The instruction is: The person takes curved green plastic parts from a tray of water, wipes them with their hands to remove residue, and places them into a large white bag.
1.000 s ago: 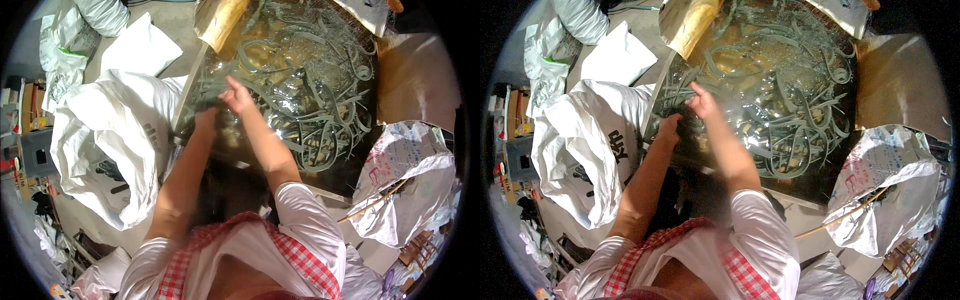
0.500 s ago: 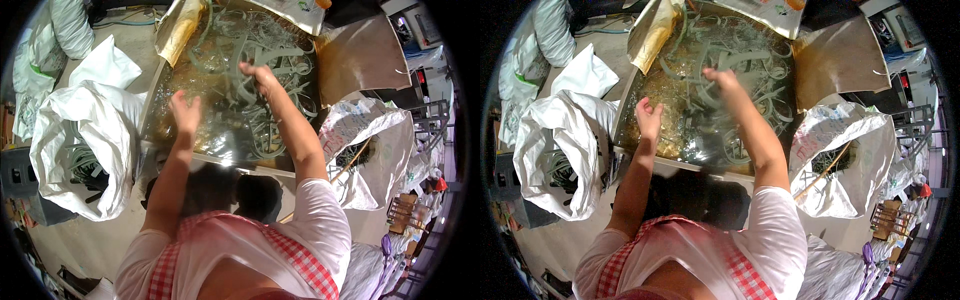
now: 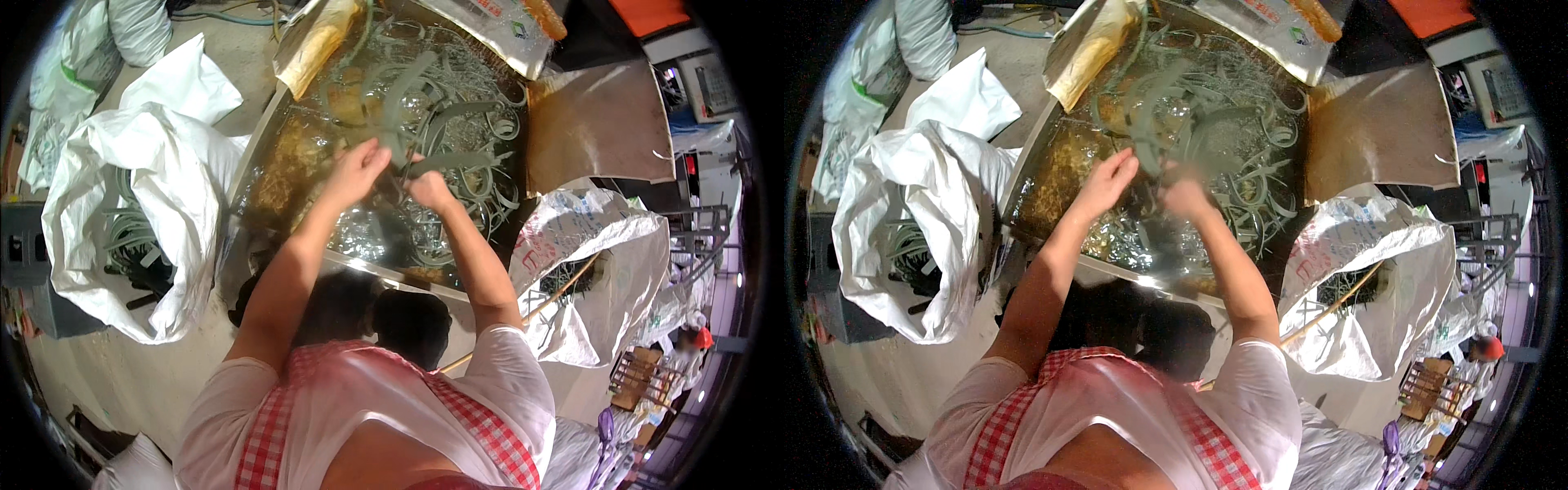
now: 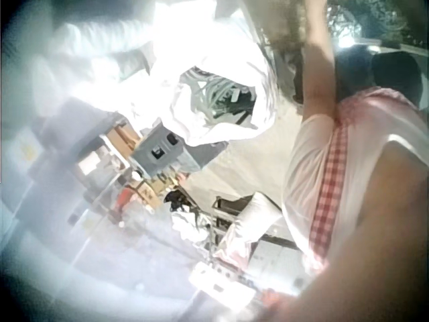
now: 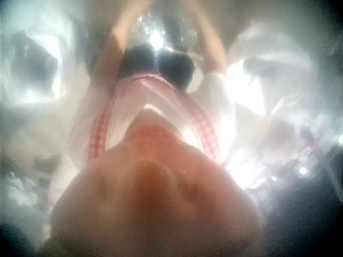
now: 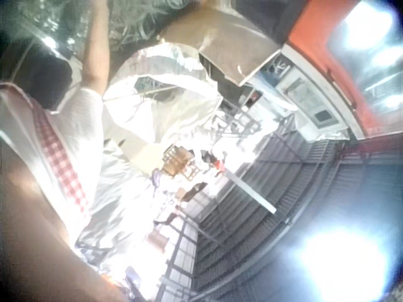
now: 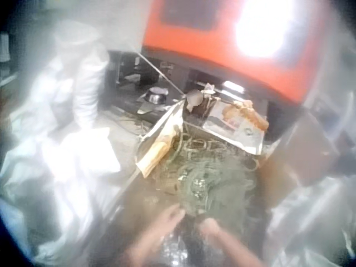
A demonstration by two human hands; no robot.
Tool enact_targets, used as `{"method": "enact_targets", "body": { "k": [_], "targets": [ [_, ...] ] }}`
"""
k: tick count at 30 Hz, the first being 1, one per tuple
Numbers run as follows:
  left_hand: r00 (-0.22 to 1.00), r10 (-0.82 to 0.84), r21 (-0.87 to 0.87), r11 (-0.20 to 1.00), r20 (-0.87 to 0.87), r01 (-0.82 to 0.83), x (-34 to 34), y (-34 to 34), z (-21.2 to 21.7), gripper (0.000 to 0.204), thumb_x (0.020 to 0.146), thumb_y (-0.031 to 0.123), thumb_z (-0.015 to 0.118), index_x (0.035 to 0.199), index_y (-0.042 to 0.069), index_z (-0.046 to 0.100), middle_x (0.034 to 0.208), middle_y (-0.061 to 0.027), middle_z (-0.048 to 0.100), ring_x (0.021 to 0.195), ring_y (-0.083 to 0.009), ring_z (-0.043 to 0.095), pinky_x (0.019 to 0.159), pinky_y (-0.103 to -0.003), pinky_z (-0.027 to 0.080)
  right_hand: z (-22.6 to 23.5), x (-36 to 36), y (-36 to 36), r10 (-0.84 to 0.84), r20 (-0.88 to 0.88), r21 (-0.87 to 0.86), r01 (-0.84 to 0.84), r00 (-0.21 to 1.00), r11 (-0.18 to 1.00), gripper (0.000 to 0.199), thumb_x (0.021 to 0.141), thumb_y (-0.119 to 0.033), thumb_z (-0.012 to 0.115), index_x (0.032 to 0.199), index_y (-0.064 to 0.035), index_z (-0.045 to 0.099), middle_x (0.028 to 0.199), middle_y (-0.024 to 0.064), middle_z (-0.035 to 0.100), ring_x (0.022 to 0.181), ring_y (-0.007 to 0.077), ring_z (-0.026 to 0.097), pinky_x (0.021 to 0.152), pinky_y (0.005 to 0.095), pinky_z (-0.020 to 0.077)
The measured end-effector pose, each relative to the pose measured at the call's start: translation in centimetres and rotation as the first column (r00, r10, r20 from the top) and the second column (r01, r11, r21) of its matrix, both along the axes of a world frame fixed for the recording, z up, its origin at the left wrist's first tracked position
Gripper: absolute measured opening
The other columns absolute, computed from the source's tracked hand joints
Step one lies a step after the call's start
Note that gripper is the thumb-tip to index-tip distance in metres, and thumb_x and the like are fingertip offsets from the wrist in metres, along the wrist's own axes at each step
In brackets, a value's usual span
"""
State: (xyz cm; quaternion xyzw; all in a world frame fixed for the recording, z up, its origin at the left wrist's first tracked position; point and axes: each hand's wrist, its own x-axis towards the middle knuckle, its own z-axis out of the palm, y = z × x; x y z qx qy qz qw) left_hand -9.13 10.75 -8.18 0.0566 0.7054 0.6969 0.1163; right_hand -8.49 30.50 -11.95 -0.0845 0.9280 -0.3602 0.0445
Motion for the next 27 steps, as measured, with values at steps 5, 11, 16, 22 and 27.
{"method": "enact_targets", "body": {
  "k": [5,11,16,22,27],
  "targets": [
    [0.937,0.018,0.264,0.957,0.349,-0.117,-1.3,-0.6,-2.6,0.029,0.086,0.028,0.060,0.103,0.004,0.060,0.099,-0.0085,0.062,0.093,-0.0181,0.058,0.083,-0.032,0.045,2.0,-0.1,-2.4,0.150,0.408,0.155,-0.230,0.900,0.961,0.051,0.074,-0.009,0.064,0.123,-0.0036,0.050,0.099,0.0110,0.061,0.088,0.0163,0.057,0.077,0.0307,0.0461],
    [0.890,-0.214,0.631,0.769,0.403,-0.101,-1.6,-1.6,-0.7,0.028,0.088,0.022,0.058,0.105,-0.001,0.058,0.100,-0.0093,0.063,0.085,-0.0201,0.061,0.072,-0.036,0.052,5.4,0.4,-2.3,0.166,0.368,-0.682,0.144,0.915,0.717,0.050,0.080,-0.022,0.061,0.124,-0.0007,0.049,0.111,0.0087,0.059,0.100,0.0175,0.055,0.088,0.0312,0.0415],
    [0.912,-0.114,0.618,0.768,0.393,-0.170,-1.8,-2.5,-0.6,0.015,0.089,0.012,0.055,0.102,0.006,0.051,0.105,-0.0120,0.060,0.095,-0.0265,0.059,0.085,-0.041,0.047,2.3,-0.1,0.5,-0.178,0.486,-0.774,0.517,0.855,0.365,0.032,0.087,-0.029,0.054,0.106,-0.0027,0.054,0.094,0.0075,0.058,0.086,0.0203,0.056,0.082,0.0361,0.0436],
    [0.948,-0.124,0.791,0.588,0.295,-0.169,-2.6,-3.6,-0.8,0.020,0.093,0.021,0.049,0.105,0.005,0.048,0.106,-0.0127,0.058,0.107,-0.0304,0.055,0.088,-0.045,0.045,4.7,0.7,2.6,-0.231,0.510,-0.571,0.527,0.828,0.629,0.030,0.083,-0.031,0.060,0.101,-0.0093,0.050,0.074,0.0009,0.052,0.067,0.0108,0.050,0.055,0.0254,0.0396],
    [0.866,0.037,0.718,0.541,0.499,-0.437,-1.9,-0.8,-0.3,0.033,0.095,0.028,0.043,0.107,-0.003,0.046,0.100,-0.0156,0.056,0.099,-0.0285,0.055,0.087,-0.045,0.045,4.4,2.5,-5.6,-0.169,0.042,-0.438,0.170,0.985,0.883,0.041,0.071,-0.020,0.075,0.103,-0.0065,0.053,0.090,0.0015,0.060,0.078,0.0135,0.055,0.072,0.0267,0.0443]
  ]
}}
